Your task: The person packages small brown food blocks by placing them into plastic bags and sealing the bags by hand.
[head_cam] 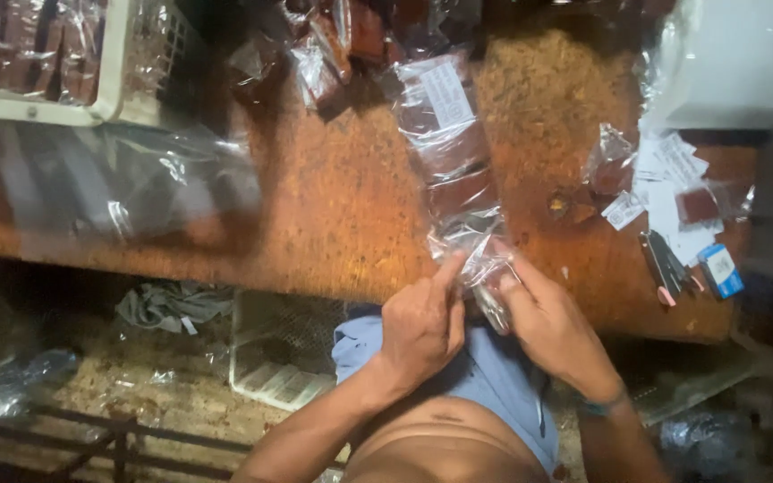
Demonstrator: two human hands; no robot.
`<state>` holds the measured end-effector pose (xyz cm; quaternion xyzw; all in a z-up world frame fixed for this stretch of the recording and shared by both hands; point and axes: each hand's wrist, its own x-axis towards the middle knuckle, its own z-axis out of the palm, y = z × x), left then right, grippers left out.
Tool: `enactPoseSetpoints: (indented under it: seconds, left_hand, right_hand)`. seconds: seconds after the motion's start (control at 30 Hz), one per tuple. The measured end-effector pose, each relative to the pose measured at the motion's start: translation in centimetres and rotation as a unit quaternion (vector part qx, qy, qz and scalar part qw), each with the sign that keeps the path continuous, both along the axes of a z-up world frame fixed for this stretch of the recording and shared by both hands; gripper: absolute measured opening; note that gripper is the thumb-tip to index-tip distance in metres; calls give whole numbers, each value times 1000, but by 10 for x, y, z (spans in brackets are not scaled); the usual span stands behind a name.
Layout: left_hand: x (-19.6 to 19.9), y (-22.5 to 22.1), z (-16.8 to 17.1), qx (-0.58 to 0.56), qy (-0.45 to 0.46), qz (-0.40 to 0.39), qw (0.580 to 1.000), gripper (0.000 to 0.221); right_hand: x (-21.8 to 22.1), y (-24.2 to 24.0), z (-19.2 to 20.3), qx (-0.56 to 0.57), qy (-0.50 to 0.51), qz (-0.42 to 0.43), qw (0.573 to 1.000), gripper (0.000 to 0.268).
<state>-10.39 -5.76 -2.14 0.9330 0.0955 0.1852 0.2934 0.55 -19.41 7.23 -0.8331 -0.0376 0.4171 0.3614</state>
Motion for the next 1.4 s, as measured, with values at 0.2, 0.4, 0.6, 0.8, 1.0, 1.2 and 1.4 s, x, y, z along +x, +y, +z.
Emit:
enactPoseSetpoints:
  seconds: [0.2,0.4,0.6,0.8,1.0,1.2,1.4]
  left_hand:
    - [9,-11,4,46,23,26,998,22]
    - [20,5,5,21,136,36,990,32]
    - [13,1,0,0,14,-62,998,30]
    - [19,0,12,-19,-59,-59,996,25]
    - [9,4,5,-26,-63,-64,996,27]
    - [7,-8,0,-18,-72,-132,988,23]
    - [-1,-3,-3,9,-57,-19,998,34]
  right_hand:
    - [-12,0,-45,119,107,-310,937,54]
    - [-23,-8,-63,352,103,-325,871,70]
    - [-31,17,-60,301,-30,-367,879,68]
    - [-30,-3,-60,39,-310,-80,947,15]
    - [-25,-57,-95,67,-427,64,900,8]
    - [18,-35,-85,126,-518,119,838,31]
    - [37,-24,-86,189,-485,140,842,43]
